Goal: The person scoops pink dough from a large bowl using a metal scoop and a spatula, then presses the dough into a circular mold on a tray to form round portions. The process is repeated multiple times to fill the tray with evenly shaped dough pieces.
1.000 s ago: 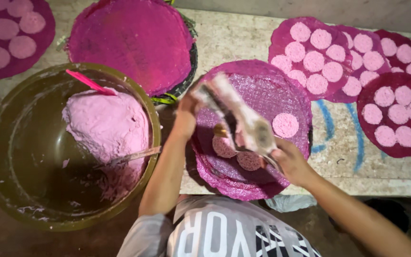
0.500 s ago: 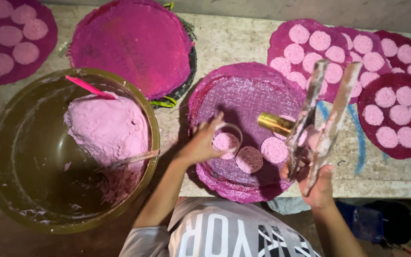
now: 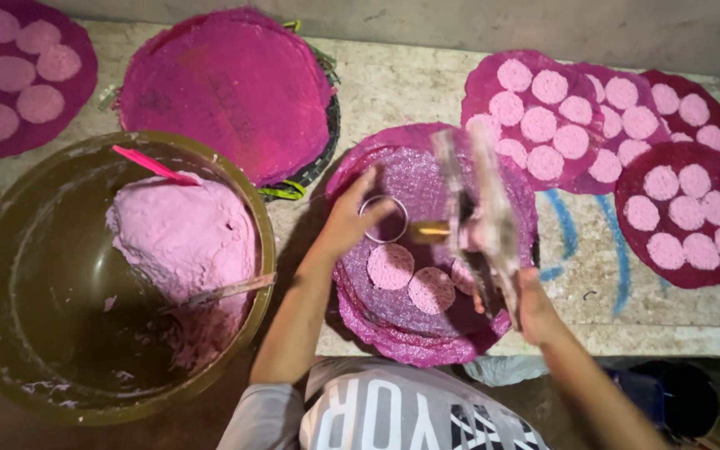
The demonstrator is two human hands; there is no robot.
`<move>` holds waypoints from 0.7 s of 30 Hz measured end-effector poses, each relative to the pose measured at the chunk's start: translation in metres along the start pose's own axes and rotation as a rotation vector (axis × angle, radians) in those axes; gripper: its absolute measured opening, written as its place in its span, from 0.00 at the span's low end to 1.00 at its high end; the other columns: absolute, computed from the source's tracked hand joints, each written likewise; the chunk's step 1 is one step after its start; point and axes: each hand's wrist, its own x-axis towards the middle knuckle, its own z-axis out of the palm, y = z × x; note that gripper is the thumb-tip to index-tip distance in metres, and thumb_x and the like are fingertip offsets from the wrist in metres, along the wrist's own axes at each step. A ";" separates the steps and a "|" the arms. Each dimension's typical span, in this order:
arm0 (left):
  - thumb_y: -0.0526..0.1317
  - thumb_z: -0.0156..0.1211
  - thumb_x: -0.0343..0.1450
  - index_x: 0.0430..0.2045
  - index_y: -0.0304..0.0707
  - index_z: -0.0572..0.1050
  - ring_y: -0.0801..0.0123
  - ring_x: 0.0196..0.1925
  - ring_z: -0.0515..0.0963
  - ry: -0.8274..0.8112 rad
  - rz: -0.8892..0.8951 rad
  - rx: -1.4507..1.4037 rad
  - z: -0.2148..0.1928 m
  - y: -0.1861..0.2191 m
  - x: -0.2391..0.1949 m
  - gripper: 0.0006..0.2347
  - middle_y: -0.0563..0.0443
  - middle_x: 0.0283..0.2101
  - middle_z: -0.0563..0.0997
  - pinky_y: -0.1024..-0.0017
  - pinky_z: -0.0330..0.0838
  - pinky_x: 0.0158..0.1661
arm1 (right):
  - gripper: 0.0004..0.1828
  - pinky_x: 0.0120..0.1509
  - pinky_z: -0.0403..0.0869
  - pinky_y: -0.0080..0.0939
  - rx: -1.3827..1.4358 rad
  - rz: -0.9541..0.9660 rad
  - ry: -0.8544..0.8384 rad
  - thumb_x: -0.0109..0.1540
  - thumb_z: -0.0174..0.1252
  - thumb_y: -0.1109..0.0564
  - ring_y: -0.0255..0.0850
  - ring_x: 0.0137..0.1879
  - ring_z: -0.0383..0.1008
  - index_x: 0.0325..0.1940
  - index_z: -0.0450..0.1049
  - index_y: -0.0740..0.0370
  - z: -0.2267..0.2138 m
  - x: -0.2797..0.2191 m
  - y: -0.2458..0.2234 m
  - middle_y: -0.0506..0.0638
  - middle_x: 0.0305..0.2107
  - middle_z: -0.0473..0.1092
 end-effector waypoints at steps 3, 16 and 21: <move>0.65 0.52 0.69 0.65 0.32 0.68 0.56 0.72 0.69 -0.244 0.102 -1.266 0.010 0.016 0.019 0.37 0.42 0.67 0.73 0.58 0.57 0.73 | 0.45 0.39 0.82 0.47 -0.242 0.409 -0.098 0.63 0.33 0.25 0.48 0.34 0.81 0.49 0.74 0.68 0.010 0.036 -0.044 0.62 0.30 0.78; 0.63 0.38 0.77 0.21 0.46 0.66 0.71 0.26 0.67 0.155 0.236 -1.667 -0.032 0.002 0.056 0.24 0.59 0.21 0.66 0.66 0.67 0.39 | 0.44 0.35 0.77 0.43 -0.951 0.250 -0.174 0.66 0.32 0.25 0.42 0.26 0.76 0.36 0.77 0.66 0.087 0.109 -0.148 0.53 0.20 0.73; 0.61 0.41 0.77 0.20 0.48 0.64 0.74 0.25 0.63 0.263 0.163 -1.655 -0.021 -0.017 0.051 0.22 0.62 0.20 0.61 0.69 0.64 0.37 | 0.44 0.36 0.78 0.46 -0.932 0.282 -0.172 0.65 0.35 0.25 0.42 0.27 0.77 0.36 0.78 0.69 0.080 0.110 -0.139 0.53 0.20 0.73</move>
